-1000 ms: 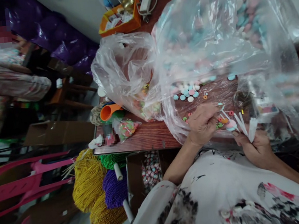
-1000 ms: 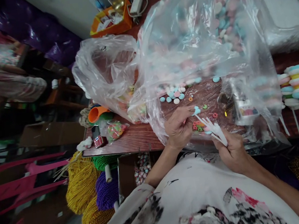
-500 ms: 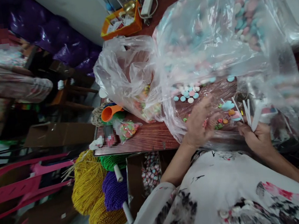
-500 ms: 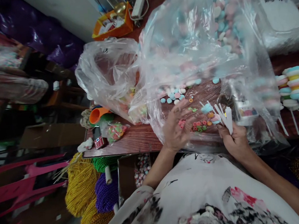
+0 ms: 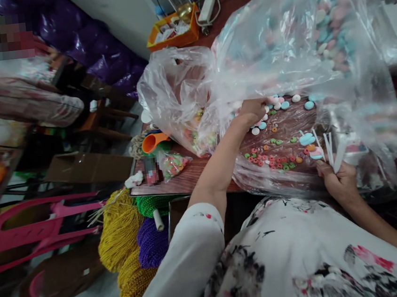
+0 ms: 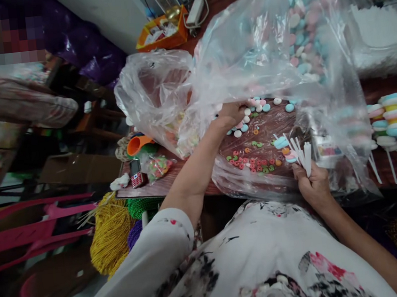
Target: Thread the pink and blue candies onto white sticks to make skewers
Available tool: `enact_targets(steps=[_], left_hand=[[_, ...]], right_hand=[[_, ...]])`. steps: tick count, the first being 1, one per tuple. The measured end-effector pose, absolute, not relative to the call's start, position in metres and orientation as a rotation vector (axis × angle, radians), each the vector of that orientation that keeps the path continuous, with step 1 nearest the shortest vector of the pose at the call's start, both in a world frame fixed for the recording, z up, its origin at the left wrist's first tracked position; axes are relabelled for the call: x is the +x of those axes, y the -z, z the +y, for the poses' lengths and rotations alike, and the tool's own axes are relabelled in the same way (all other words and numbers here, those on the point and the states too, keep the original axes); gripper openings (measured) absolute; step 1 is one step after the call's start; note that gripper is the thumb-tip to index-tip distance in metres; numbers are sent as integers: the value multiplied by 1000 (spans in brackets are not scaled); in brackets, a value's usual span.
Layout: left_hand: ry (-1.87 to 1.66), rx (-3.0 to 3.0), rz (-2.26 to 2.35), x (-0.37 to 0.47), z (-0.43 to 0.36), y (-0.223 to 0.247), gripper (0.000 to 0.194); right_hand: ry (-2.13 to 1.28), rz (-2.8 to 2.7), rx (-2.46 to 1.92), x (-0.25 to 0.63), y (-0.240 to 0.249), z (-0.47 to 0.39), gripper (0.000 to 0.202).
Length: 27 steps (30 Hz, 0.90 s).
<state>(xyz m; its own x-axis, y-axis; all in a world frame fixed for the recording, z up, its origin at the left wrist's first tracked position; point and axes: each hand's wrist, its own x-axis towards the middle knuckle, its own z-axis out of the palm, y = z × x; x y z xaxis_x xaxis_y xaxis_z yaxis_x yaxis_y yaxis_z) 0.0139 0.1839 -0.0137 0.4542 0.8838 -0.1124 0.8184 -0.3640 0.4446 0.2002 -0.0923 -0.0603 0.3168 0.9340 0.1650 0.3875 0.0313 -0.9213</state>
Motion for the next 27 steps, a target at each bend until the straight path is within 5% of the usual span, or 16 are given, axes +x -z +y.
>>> enact_targets(steps=[6, 13, 18, 27], left_hand=[[102, 2635, 1306, 11, 163, 12, 39], [-254, 2406, 1014, 22, 142, 19, 45], [-514, 1997, 1222, 14, 148, 16, 44], [-45, 2593, 1008, 4, 107, -4, 31]], right_hand=[[-676, -1263, -1530, 199, 62, -92, 31], [-676, -1265, -1510, 200, 64, -94, 30], [-707, -1249, -1503, 202, 66, -95, 30], [-702, -1229, -1501, 201, 66, -96, 32]])
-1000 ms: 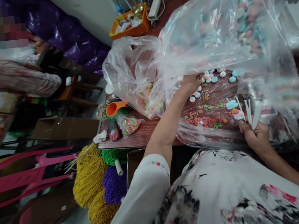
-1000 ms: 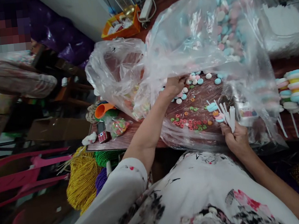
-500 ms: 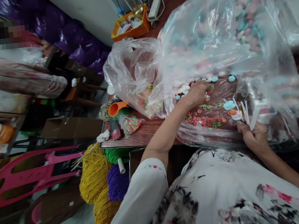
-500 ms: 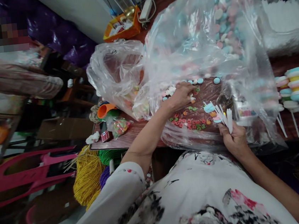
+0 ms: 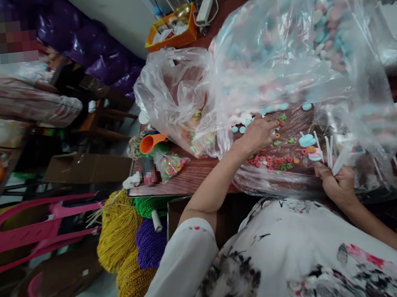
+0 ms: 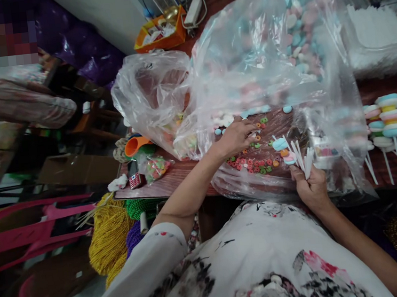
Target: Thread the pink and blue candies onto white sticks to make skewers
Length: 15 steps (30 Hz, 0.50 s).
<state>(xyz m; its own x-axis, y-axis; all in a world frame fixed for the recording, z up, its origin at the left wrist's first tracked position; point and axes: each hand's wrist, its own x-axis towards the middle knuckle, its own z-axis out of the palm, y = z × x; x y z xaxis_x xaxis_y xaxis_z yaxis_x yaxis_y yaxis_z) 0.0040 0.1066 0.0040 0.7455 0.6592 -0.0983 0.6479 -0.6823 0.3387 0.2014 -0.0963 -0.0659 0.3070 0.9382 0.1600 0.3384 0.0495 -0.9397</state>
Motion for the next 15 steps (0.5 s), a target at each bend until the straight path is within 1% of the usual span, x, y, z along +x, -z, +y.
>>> enact_targets(steps=[3, 5, 10, 15], left_hand=[[8, 2634, 995, 0, 109, -2, 35], [49, 2644, 1070, -5, 112, -5, 36], [153, 2739, 1272, -8, 107, -23, 29], [133, 2812, 1098, 10, 92, -23, 27]], right_hand=[[-713, -1239, -1514, 201, 67, -96, 32], [-716, -1234, -1524, 201, 68, -97, 32], [-740, -1220, -1502, 202, 71, -98, 35], [-729, -1208, -1505, 202, 73, -98, 36]])
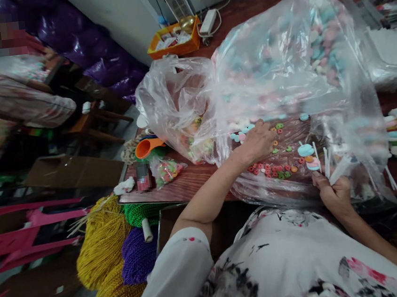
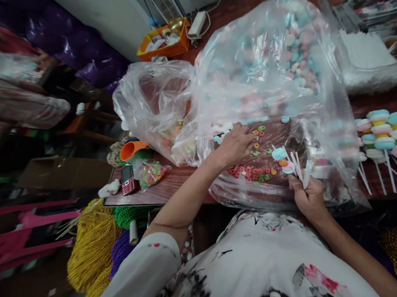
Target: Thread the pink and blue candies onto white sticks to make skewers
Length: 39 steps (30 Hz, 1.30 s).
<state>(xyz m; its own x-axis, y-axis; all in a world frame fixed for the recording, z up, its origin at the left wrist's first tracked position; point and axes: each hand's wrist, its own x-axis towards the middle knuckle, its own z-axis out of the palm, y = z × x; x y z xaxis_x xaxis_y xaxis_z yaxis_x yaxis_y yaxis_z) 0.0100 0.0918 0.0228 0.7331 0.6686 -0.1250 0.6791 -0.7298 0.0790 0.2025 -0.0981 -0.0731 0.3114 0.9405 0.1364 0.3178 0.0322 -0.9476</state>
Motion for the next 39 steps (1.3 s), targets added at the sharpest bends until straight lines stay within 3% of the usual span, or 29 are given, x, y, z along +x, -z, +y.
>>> enact_targets(steps=[4, 11, 19, 29, 36, 39], left_hand=[[246, 2828, 1083, 17, 83, -10, 26], [-32, 2673, 1181, 14, 100, -9, 27], [44, 2602, 1291, 25, 130, 2, 28], [-187, 2731, 1013, 20, 133, 25, 22], [-115, 2825, 818, 21, 132, 28, 18], [-130, 2786, 923, 24, 129, 26, 28]], right_hand=[[-735, -1227, -1498, 203, 78, -99, 35], [-715, -1257, -1469, 204, 78, -100, 31], [-735, -1248, -1460, 205, 80, -102, 32], [-640, -1331, -1463, 201, 65, -97, 33], [-666, -1318, -1474, 203, 72, -99, 29], [-698, -1300, -1487, 204, 74, -100, 30]])
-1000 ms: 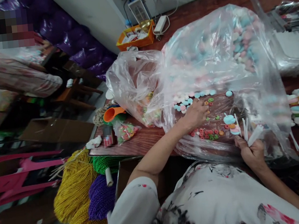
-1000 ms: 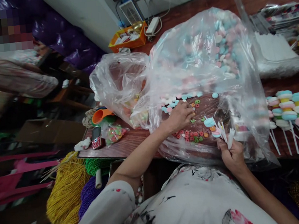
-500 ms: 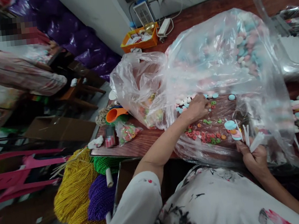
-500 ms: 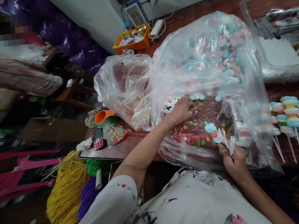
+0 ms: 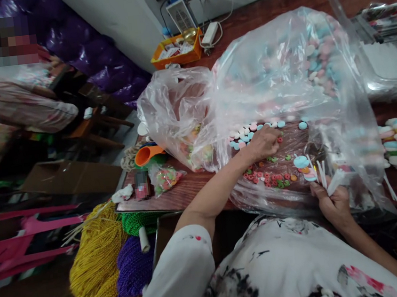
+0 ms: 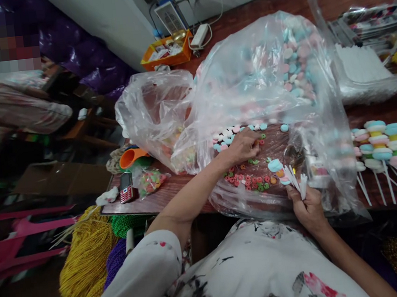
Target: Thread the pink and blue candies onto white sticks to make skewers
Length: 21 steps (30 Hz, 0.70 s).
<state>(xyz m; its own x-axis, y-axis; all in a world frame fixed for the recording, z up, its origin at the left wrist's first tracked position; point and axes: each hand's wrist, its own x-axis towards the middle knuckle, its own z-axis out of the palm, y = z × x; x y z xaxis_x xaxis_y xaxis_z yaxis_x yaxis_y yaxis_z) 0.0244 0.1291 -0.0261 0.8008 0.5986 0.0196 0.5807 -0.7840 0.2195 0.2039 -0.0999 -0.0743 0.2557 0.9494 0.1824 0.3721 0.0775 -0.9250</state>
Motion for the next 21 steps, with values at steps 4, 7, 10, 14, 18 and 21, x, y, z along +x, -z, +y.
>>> enact_targets(steps=[4, 7, 10, 14, 18, 21], left_hand=[[-132, 2697, 1017, 28, 125, 22, 37], [-159, 2618, 1020, 27, 125, 19, 32], [-380, 2430, 1024, 21, 119, 14, 29], [-831, 1880, 911, 8, 91, 3, 22], [-954, 1251, 791, -1, 52, -6, 28], [-947, 874, 785, -1, 29, -7, 37]], right_hand=[[-734, -1251, -1519, 203, 73, -99, 31], [-748, -1224, -1511, 203, 71, -96, 33], [-755, -1231, -1489, 204, 68, -94, 32], [-748, -1320, -1459, 205, 55, -96, 32], [-734, -1404, -1378, 199, 32, -97, 27], [-702, -1481, -1349, 194, 22, -96, 27]])
